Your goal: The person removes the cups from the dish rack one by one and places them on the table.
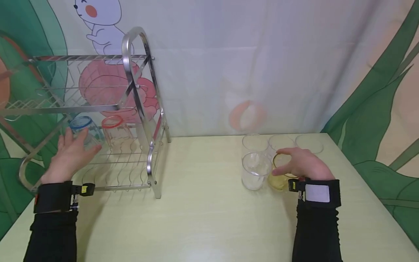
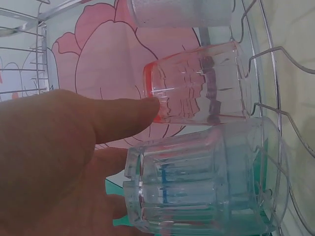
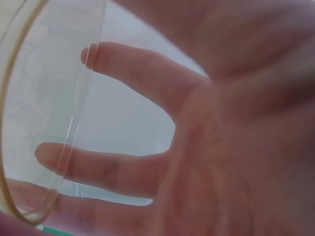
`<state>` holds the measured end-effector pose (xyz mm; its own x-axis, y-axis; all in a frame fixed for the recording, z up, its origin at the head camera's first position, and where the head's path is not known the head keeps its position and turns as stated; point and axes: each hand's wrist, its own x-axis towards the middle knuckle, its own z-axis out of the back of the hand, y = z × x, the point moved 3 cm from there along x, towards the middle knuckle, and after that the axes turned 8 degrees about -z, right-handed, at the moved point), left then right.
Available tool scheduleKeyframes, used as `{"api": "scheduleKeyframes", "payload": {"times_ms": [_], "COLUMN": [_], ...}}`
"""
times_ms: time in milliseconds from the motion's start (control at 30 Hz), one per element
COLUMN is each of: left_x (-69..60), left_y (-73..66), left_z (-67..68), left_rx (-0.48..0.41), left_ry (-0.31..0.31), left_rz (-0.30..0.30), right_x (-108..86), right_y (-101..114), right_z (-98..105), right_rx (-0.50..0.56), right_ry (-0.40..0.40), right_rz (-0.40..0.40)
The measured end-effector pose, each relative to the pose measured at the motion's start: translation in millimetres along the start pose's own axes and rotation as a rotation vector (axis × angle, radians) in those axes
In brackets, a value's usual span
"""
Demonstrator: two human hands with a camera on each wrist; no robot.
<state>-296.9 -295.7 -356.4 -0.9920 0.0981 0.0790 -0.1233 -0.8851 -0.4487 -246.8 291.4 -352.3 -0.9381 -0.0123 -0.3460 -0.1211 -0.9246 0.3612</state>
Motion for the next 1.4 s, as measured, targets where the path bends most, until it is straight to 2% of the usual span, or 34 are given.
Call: {"api": "scheduleKeyframes", "payload": {"times_ms": [433,600,833,1100,1400], "left_x": [-1.7,-2.8,-3.2,-2.5,-5.1], "left_y": [1.5,-2.2,-4.7,-6.0,-3.9], "left_z": [2.2,2.4,2.4,7.3,8.5], "left_rx": [0.038,0.048,0.071,0.089,0.096], "left_ry": [0.042,0.012,-0.048,-0.075,-0.103], "left_rz": [0.028,0.026,0.031,0.032,0.040], "right_x": [3.9,2.8,-1.5,-11.2,-23.6], "right_y": [3.5,2.4,1.5,4.3,11.7], "right_z": [-2.1,-2.4,3.2,17.5,28.4], "right_rx": [-0.017,0.008,0.014,-0.111,-0.056], "right_ry": [-0.016,-0.023,-0.038,-0.179,-0.255], "right_rz": [-0.028,-0.042,-0.014,0.070,0.068]}}
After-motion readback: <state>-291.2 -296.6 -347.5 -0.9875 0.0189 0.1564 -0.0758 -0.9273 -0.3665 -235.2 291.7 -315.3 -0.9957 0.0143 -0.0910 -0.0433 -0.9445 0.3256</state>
